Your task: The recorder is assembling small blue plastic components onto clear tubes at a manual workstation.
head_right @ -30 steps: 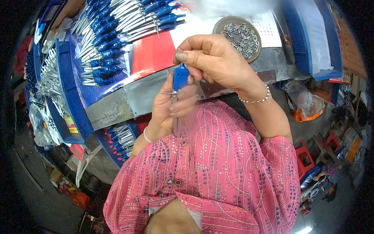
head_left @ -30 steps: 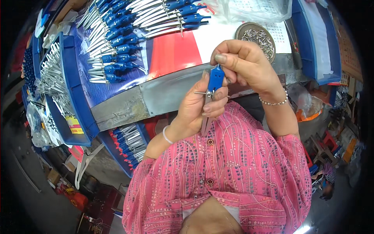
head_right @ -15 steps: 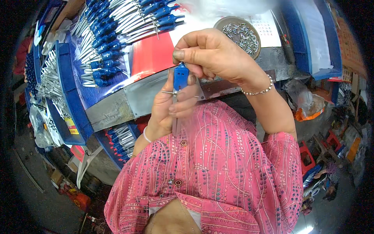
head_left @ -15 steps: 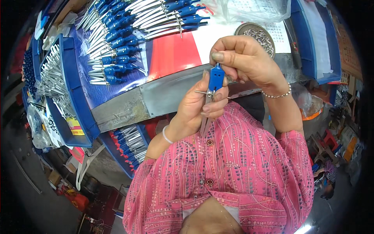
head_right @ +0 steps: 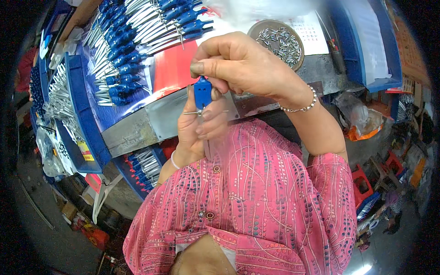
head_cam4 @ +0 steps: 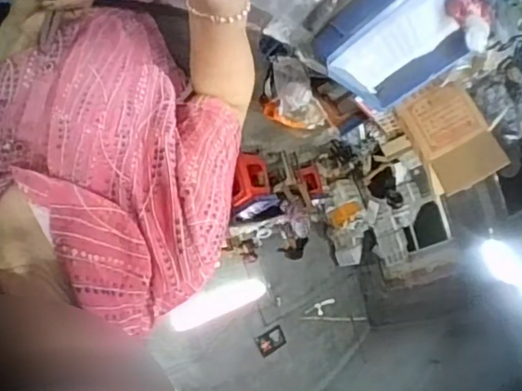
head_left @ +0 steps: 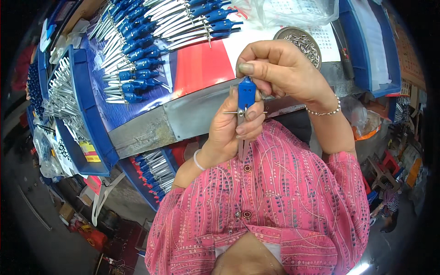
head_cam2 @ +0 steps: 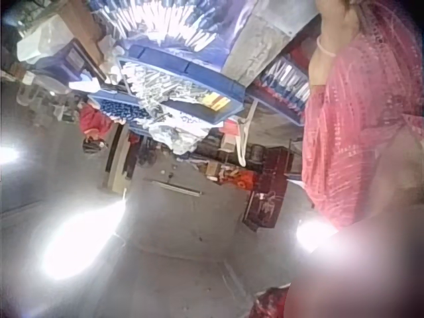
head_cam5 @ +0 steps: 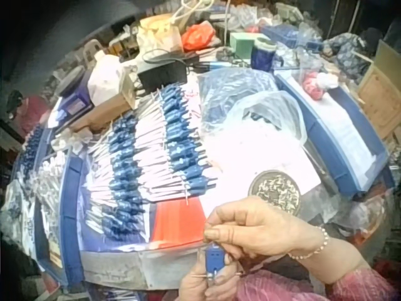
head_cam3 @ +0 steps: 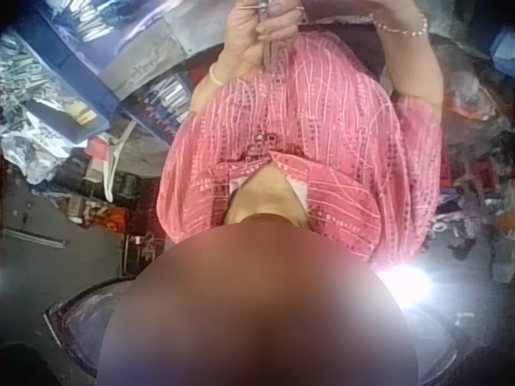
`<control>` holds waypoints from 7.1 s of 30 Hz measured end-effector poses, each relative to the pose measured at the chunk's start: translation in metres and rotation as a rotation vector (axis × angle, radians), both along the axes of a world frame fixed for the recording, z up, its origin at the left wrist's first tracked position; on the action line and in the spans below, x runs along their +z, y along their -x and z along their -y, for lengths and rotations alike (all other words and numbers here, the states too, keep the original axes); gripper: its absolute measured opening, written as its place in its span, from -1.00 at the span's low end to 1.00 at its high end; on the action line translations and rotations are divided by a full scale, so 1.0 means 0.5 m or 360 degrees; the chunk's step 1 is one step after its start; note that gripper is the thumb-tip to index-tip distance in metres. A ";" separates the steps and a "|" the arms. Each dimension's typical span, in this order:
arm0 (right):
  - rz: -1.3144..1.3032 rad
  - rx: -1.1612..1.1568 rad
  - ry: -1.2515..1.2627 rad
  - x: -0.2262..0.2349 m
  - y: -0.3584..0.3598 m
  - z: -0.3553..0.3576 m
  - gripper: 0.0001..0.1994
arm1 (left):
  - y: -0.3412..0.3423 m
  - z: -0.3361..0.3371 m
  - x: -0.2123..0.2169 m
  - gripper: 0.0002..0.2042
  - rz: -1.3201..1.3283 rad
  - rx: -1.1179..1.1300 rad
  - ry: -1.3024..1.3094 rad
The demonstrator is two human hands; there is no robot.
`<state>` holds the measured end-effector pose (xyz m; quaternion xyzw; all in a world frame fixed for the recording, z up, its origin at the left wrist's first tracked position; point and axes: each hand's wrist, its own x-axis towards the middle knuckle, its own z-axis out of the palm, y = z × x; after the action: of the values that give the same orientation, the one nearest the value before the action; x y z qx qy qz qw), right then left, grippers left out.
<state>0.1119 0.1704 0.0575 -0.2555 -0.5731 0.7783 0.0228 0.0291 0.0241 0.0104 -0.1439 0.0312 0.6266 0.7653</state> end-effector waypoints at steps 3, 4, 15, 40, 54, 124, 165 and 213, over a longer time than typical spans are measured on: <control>-0.0028 -0.0010 -0.0026 0.004 0.005 0.002 -0.82 | 0.004 -0.001 0.003 -0.61 -0.0056 0.0041 -0.0017; -0.0051 -0.0012 -0.0041 0.003 0.006 0.002 -0.82 | 0.006 -0.001 0.003 -0.61 -0.0057 0.0041 -0.0017; -0.0239 -0.0235 -0.0357 -0.002 -0.016 0.010 -0.81 | 0.034 -0.007 0.007 -0.59 0.0041 0.0081 -0.0014; -0.0452 -0.0339 -0.1467 0.020 -0.033 0.088 -0.88 | 0.026 0.011 0.003 -0.68 -0.0215 0.0066 -0.0001; -0.0551 -0.0476 -0.1926 -0.009 -0.019 0.091 -0.76 | 0.017 0.009 0.010 -0.73 -0.0237 0.0019 -0.0004; 0.0262 -0.0472 -0.1191 -0.020 -0.103 0.006 -0.82 | 0.005 0.017 0.010 -0.59 -0.0303 -0.0102 0.0047; 0.0111 -0.0576 -0.1381 -0.023 -0.125 -0.027 -0.96 | 0.003 0.006 -0.022 -0.59 0.0068 0.0018 -0.0146; -0.0349 -0.0372 -0.1699 0.012 -0.047 0.096 -0.81 | -0.001 0.019 0.009 -0.72 -0.0396 0.0031 0.0103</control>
<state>0.1356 0.1223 0.0637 -0.1879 -0.8499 0.3942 0.2948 0.0298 0.0145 0.0149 -0.0899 0.1445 0.6456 0.7444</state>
